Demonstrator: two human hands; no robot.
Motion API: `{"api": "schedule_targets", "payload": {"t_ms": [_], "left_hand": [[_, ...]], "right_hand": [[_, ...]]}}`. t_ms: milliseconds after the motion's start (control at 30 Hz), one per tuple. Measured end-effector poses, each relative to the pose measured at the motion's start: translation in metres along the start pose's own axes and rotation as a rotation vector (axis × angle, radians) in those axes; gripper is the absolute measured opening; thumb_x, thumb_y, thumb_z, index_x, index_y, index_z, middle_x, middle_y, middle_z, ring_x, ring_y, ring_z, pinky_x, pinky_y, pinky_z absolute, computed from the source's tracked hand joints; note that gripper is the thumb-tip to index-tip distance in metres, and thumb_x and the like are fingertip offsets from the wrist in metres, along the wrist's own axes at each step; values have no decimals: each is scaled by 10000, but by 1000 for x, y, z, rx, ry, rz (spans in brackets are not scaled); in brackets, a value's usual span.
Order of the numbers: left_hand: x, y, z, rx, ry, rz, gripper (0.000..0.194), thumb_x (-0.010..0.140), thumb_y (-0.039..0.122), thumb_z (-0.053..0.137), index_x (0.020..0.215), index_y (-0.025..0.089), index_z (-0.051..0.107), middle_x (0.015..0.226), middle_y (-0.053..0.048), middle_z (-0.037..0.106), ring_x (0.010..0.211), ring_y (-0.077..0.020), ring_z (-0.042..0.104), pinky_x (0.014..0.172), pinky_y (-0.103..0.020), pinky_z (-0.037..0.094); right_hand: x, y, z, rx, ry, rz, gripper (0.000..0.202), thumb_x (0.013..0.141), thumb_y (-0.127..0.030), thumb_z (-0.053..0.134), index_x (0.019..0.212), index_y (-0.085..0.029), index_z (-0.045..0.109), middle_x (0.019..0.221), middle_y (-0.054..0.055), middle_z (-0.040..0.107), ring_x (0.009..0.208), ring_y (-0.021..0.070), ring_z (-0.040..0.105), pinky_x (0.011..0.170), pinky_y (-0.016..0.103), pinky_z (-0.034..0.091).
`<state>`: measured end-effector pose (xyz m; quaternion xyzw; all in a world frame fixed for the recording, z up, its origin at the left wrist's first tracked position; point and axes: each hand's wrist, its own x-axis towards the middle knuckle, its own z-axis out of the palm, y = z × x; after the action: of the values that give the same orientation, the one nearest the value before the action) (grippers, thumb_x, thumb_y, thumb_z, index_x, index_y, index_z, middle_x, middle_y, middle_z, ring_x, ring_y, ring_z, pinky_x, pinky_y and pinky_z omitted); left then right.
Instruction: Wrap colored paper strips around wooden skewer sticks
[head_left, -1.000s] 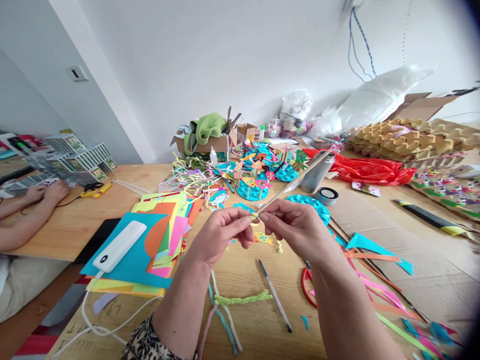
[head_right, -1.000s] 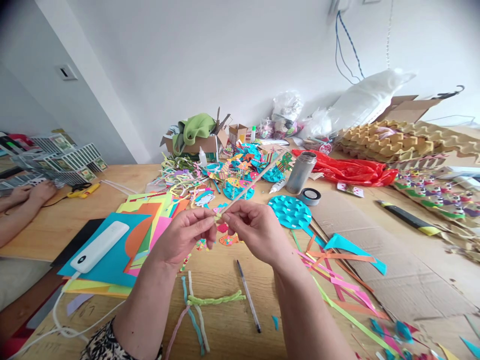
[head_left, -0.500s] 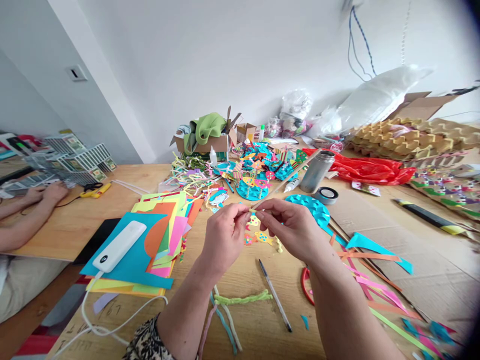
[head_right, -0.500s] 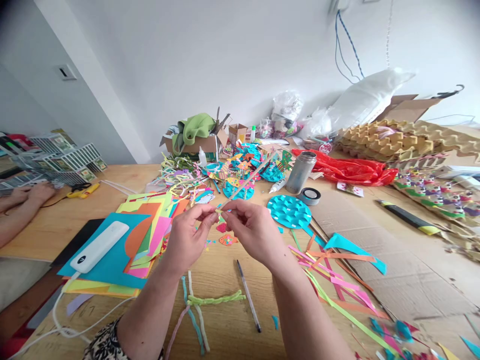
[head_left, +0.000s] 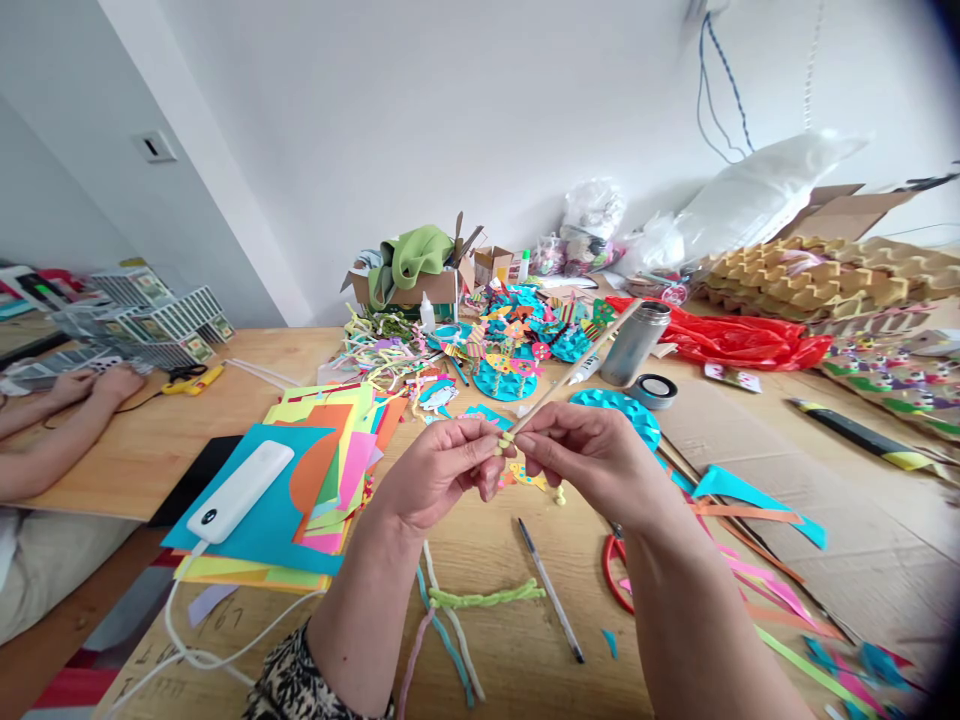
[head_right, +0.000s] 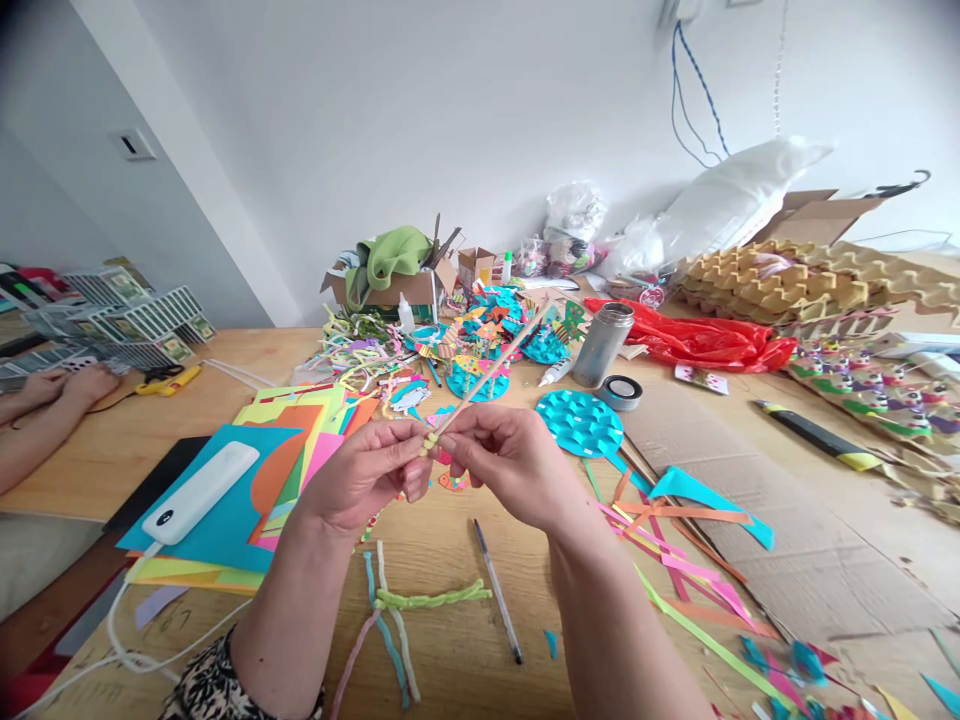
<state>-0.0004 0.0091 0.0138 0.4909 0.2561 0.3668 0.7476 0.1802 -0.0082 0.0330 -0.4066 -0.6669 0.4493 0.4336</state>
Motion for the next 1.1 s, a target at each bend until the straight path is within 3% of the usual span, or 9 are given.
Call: {"api": "schedule_targets", "payload": {"t_ms": [100, 233, 333, 433, 567, 733, 1100], "left_hand": [[2, -1, 0, -50, -34, -20, 191, 801, 309, 643, 756, 126, 616, 547, 20, 525, 488, -72, 486, 506, -209, 404], [5, -5, 7, 238, 188, 125, 236, 741, 281, 719, 902, 143, 615, 717, -9, 643, 609, -99, 597, 578, -217, 469], [6, -9, 13, 506, 334, 289, 228, 761, 235, 694, 956, 166, 599, 732, -9, 674, 687, -131, 654, 620, -225, 500], [6, -12, 15, 725, 417, 434, 76, 826, 214, 602, 885, 167, 613, 733, -21, 685, 698, -138, 673, 633, -226, 514], [6, -12, 15, 798, 488, 479, 78, 849, 218, 556, 873, 166, 609, 730, -23, 683, 655, -131, 670, 604, -217, 517], [5, -9, 17, 649, 438, 383, 114, 853, 254, 547, 865, 153, 598, 710, -28, 667, 656, -128, 658, 626, -227, 528], [3, -4, 11, 192, 168, 151, 212, 835, 336, 591, 762, 138, 606, 556, 16, 571, 482, -71, 507, 488, -195, 410]], "right_hand": [[0, 1, -1, 12, 4, 13, 184, 827, -320, 621, 785, -144, 653, 580, -1, 607, 475, 76, 519, 431, 180, 417], [3, 4, 0, -43, 81, 33, 152, 833, -285, 604, 774, -148, 638, 566, -7, 608, 466, 78, 517, 423, 182, 404], [5, 7, 3, -72, 95, 27, 154, 844, -275, 584, 768, -152, 637, 572, -6, 617, 464, 78, 511, 423, 188, 389], [5, 9, 3, -68, 94, 28, 164, 844, -305, 588, 806, -155, 644, 603, 3, 638, 477, 88, 519, 439, 205, 397], [6, 12, 1, -88, 83, -12, 164, 851, -318, 584, 857, -166, 644, 686, 18, 662, 563, 112, 547, 508, 239, 422], [6, 15, -1, -223, 136, -96, 130, 860, -272, 572, 808, -166, 628, 771, 30, 654, 701, 141, 564, 639, 282, 441], [3, 10, -4, -186, 117, -123, 173, 866, -325, 584, 792, -174, 626, 752, 30, 649, 713, 157, 569, 673, 304, 452]]}}
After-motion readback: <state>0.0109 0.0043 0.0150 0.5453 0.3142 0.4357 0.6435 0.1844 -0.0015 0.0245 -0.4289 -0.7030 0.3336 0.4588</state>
